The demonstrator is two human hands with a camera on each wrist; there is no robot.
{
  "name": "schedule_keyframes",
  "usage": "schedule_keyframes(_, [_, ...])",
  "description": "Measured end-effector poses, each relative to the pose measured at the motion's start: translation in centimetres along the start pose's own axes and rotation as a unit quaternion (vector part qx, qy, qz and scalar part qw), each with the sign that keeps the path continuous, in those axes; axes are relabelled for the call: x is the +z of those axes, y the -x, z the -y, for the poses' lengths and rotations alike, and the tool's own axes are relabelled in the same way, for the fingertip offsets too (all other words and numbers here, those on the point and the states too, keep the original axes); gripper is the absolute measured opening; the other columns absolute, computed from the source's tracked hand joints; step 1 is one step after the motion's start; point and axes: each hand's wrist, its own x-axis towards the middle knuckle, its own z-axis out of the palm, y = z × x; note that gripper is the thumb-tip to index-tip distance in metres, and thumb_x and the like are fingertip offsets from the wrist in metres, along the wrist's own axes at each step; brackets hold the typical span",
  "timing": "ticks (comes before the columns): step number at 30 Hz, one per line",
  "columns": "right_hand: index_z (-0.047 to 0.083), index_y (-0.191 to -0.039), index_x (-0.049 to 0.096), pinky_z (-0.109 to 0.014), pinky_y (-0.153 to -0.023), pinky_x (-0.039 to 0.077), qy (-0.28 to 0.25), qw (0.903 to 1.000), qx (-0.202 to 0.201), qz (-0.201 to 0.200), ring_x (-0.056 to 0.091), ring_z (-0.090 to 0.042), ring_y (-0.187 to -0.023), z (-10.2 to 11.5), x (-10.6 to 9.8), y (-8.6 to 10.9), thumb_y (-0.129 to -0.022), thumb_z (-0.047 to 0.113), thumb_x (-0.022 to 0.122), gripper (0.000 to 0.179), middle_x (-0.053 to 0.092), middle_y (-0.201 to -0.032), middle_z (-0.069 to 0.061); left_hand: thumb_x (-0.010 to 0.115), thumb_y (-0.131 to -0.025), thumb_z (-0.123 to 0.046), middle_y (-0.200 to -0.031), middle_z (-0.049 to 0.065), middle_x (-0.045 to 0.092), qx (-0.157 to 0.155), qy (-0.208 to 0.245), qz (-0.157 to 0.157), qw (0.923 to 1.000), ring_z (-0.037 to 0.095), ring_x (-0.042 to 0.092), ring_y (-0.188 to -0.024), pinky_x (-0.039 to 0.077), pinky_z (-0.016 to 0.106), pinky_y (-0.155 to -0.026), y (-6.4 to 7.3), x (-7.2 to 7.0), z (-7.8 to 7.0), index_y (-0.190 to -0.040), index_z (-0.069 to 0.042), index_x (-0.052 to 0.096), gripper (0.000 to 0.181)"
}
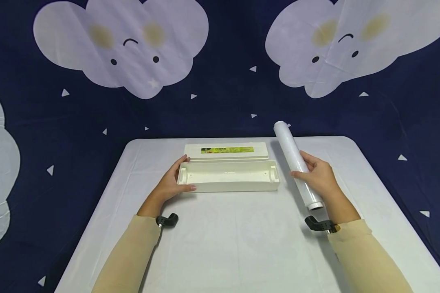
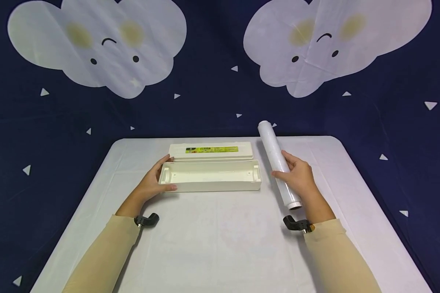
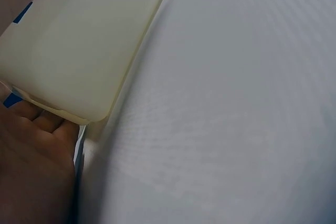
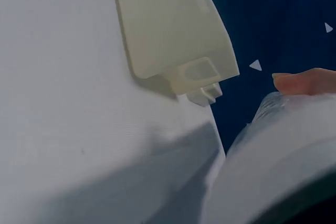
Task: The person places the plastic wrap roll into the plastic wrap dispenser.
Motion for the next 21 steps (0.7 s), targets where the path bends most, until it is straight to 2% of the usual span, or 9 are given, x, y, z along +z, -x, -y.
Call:
schedule_keyframes(9, [0.008, -0.163, 0.039, -0.017, -0.087, 0.053, 0.002, 0.9996, -0.016, 0.022, 0.047, -0.034, -0.142, 1.2, -0.6, -0.8, -0.088, 0.017, 0.089, 0.09, 0.046, -0.157, -0.017, 0.1, -0.07, -0.008, -0.168, 0.002, 0.033, -0.005, 0.005, 0.002, 1.0, 0.028, 0.031, -0.152, 0.023, 0.049, -0.123, -0.1, 0.0, 0.1, -0.169, -0.02, 0.023, 0.127])
schedule_keyframes(15, [0.01, -0.162, 0.042, -0.018, -0.091, 0.052, -0.008, 0.9991, -0.024, 0.035, 0.047, -0.033, -0.142, 2.3, -0.4, -1.0, -0.086, 0.019, 0.091, 0.091, 0.047, -0.158, -0.015, 0.101, -0.069, -0.009, -0.167, 0.0, 0.034, -0.011, 0.006, 0.001, 0.9999, 0.027, 0.033, -0.151, 0.025, 0.048, -0.122, 0.0, -0.1, 0.0, -0.169, -0.021, 0.024, 0.126])
schedule_keyframes(21, [0.009, -0.162, 0.042, -0.014, -0.091, 0.049, -0.031, 0.9972, -0.043, 0.052, 0.045, -0.033, -0.143, 3.1, 0.1, -1.2, -0.085, 0.014, 0.091, 0.09, 0.046, -0.158, -0.015, 0.097, -0.071, 0.0, -0.169, 0.002, 0.031, -0.021, 0.025, 0.005, 0.9995, 0.031, 0.038, -0.146, 0.03, 0.051, -0.119, 0.0, -0.2, 0.2, -0.17, -0.018, 0.02, 0.126])
